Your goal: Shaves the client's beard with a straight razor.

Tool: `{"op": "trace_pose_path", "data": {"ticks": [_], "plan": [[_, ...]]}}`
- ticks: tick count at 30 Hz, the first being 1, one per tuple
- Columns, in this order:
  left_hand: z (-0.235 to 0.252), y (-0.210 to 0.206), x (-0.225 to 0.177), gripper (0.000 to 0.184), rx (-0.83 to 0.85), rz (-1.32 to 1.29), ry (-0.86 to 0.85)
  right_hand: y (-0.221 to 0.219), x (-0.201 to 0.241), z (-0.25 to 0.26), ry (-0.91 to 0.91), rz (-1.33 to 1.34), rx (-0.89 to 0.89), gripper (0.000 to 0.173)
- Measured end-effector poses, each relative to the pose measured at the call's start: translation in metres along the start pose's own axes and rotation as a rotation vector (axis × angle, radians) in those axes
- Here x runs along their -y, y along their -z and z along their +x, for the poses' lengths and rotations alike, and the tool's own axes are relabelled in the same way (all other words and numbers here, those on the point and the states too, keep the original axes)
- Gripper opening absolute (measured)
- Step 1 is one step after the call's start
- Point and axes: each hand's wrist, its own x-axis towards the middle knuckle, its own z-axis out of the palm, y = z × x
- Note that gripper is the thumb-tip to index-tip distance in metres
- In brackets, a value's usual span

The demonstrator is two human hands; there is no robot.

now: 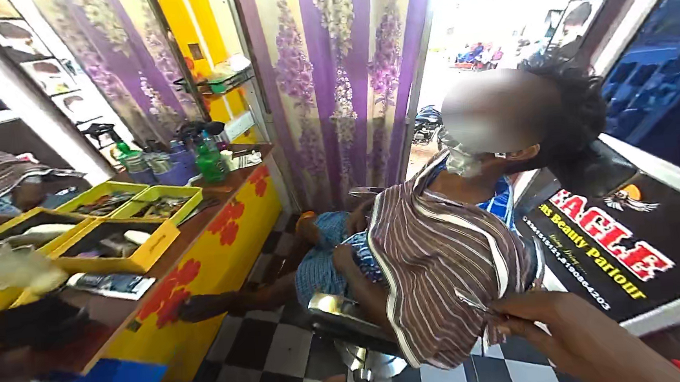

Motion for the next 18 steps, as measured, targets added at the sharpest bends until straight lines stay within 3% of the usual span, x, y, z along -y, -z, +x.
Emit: {"op": "trace_pose_path", "data": {"ticks": [5, 9, 14, 18], "plan": [[0.058, 0.041, -0.071, 0.030, 0.266, -0.049, 0.005, 0.030, -0.002, 0.067, 0.013, -0.148, 0.049, 0.023], [0.139, 0.065, -0.126, 0.027, 0.439, 0.001, -0.155, 0.049, -0.001, 0.098, -0.087, -0.242, 0.119, 0.021], [0.244, 0.026, -0.212, 0.029, 0.773, -0.070, -0.406, 0.053, 0.007, 0.122, -0.328, -0.349, 0.170, 0.020], [0.296, -0.029, -0.284, 0.029, 1.081, -0.203, -0.456, 0.062, 0.020, 0.155, -0.551, -0.353, 0.303, 0.018]]}}
